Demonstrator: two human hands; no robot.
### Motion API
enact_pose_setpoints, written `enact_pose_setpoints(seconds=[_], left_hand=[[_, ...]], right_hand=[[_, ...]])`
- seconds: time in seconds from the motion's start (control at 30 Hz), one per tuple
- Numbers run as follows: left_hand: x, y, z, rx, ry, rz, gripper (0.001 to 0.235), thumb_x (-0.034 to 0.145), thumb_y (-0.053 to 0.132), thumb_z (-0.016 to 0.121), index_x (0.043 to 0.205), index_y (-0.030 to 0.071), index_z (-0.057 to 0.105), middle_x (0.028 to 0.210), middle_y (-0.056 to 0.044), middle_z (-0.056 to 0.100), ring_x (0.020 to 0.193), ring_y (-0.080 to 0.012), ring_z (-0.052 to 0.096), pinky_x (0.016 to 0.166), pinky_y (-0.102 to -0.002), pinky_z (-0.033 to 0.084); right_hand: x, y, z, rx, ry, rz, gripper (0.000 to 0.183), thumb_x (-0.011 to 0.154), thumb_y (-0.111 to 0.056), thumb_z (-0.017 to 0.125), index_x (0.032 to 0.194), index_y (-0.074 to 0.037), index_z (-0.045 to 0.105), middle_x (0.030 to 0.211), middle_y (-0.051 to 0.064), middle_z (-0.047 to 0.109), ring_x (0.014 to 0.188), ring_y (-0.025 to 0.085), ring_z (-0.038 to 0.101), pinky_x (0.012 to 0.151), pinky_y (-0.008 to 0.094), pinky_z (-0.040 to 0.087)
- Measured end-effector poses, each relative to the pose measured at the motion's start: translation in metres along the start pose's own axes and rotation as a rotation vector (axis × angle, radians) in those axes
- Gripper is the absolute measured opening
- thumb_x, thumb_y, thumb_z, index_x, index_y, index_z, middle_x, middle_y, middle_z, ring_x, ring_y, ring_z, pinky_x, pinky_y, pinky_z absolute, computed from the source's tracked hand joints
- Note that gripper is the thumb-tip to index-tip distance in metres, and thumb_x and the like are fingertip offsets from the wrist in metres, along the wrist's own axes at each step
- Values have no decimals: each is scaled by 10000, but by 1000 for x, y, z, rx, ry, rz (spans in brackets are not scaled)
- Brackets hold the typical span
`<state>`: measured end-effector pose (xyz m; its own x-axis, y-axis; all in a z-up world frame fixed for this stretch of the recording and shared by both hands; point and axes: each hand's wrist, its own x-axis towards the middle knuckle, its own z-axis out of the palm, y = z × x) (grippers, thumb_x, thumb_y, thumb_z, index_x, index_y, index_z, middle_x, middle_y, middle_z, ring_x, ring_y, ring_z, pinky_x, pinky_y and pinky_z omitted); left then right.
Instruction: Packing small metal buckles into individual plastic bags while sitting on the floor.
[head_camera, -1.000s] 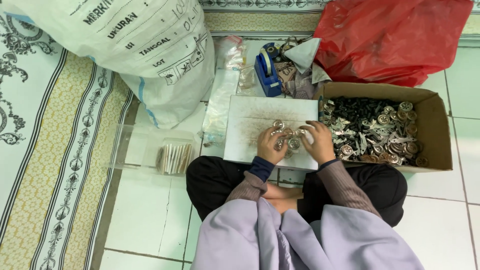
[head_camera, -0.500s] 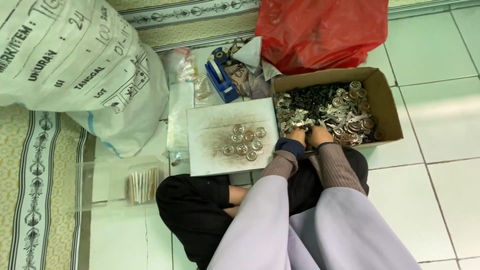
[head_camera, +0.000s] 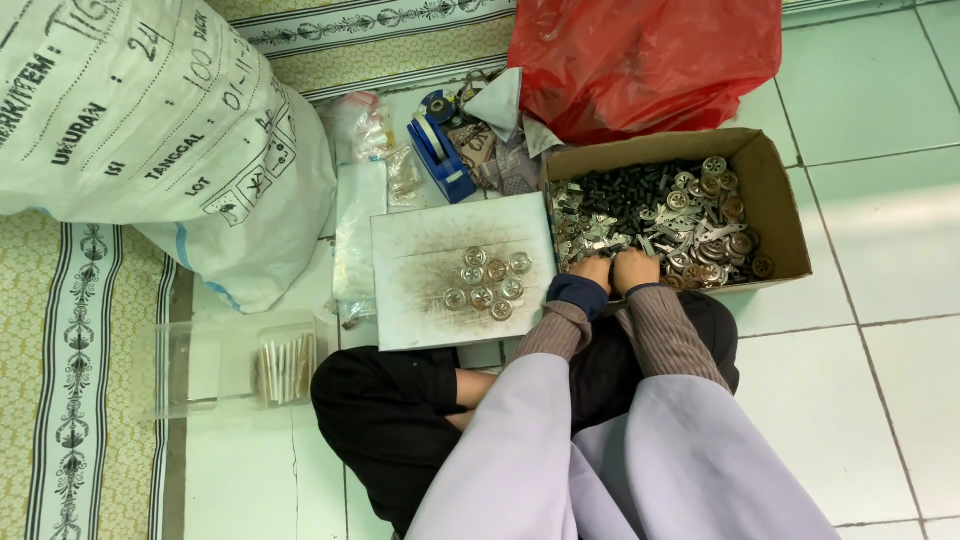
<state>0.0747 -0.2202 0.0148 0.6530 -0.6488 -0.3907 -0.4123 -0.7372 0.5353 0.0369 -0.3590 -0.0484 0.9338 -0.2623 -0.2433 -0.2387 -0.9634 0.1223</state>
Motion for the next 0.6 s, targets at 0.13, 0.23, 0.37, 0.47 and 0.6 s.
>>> enact_pose_setpoints(seconds=[0.13,0.23,0.37,0.47,0.6], left_hand=[[-4,8,-7,3,28,14,373,979,150,520,1327,119,649,1314,-167,663,1219,-373,628,1066,-490,493],[2,9,-7,-155,178,103,416,1020,96,460,1420,75,572,1365,-204,605,1265,-395,603,1071,-490,510],[16,-1,4,-476,470,190,406,1027,167,541,1428,104,539,1350,-198,591,1262,-414,586,1079,-494,505],[11,-3,4,-599,604,206,385,1028,184,594,1412,166,576,1295,-120,608,1245,-353,589,1070,-450,507],[-13,-5,-12,-777,651,118,430,1006,249,689,1413,151,590,1267,-88,595,1128,-263,626,960,-349,563]], right_hand=[[-8,3,-38,203,-37,56,251,923,-106,601,1075,25,751,1035,229,731,1003,387,713,876,593,533],[-11,9,-53,506,-89,132,330,964,-148,598,1179,83,696,1073,301,730,1042,445,709,849,610,566],[-23,19,-60,1095,170,197,335,1020,-208,668,1235,50,677,1016,251,734,983,387,709,824,504,569],[-31,18,-66,1367,207,157,331,1052,-232,695,1250,32,665,1007,227,733,937,286,713,825,420,566],[-39,10,-76,1633,218,98,292,1041,-175,710,1246,28,671,986,196,729,871,193,681,854,372,558]])
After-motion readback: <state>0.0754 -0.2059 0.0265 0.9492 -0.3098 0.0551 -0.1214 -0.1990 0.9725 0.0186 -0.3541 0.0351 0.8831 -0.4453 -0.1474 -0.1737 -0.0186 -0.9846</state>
